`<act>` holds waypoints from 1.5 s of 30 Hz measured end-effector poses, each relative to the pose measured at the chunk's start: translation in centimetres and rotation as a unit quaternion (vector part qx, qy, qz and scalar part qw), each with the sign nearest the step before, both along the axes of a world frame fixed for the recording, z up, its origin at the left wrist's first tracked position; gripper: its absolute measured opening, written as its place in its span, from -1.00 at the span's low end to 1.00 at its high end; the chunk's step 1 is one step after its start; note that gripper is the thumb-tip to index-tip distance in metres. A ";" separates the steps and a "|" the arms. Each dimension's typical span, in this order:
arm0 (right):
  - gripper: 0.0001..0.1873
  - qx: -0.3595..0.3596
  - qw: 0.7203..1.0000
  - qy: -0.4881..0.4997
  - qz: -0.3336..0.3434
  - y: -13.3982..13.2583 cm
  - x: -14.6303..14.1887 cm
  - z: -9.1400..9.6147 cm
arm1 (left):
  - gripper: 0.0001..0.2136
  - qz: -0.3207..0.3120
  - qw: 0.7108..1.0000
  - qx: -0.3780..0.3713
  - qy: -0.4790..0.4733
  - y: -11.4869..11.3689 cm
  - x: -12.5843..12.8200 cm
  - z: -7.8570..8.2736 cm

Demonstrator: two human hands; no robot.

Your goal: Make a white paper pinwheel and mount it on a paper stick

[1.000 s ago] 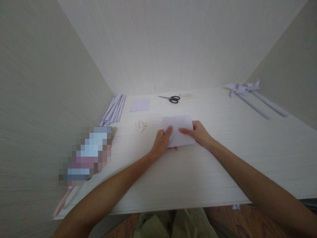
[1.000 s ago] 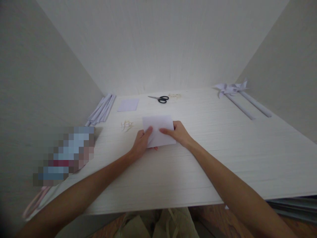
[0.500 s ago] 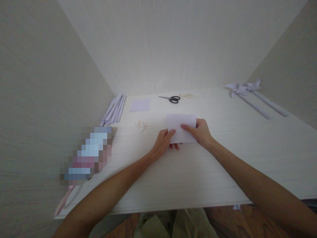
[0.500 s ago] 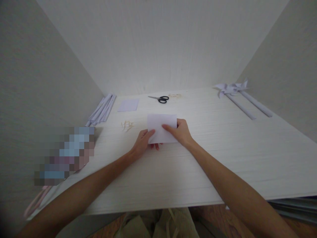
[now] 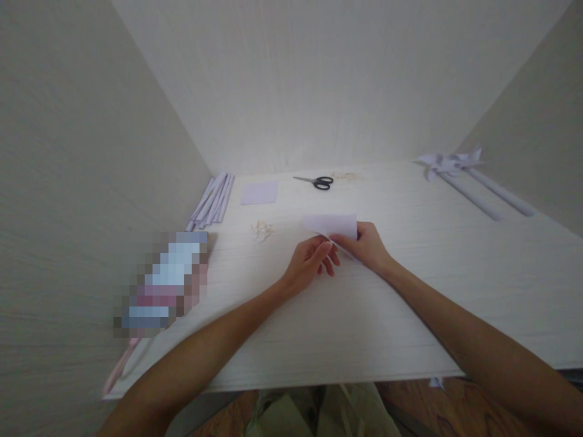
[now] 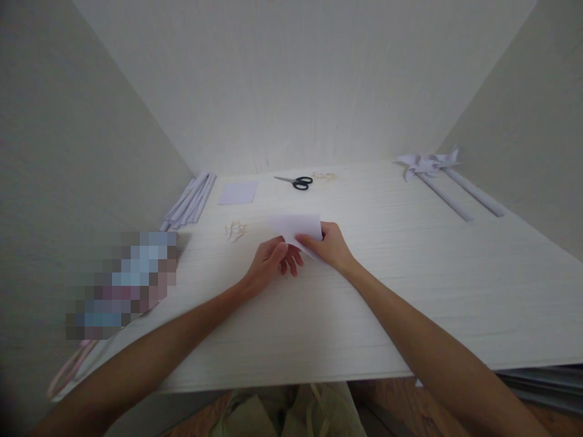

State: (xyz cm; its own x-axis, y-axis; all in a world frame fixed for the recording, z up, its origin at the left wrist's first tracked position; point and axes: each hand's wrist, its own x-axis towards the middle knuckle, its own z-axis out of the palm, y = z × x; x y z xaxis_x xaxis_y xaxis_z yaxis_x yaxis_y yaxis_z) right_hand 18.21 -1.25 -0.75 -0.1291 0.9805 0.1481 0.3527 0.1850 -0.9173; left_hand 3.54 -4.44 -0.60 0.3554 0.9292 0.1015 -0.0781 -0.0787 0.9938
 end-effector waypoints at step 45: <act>-0.76 -0.015 0.971 0.239 -0.014 1.9 1.7 -0.6 | -0.85 0.011 0.992 -0.061 0.110 1.3 -0.8 -0.7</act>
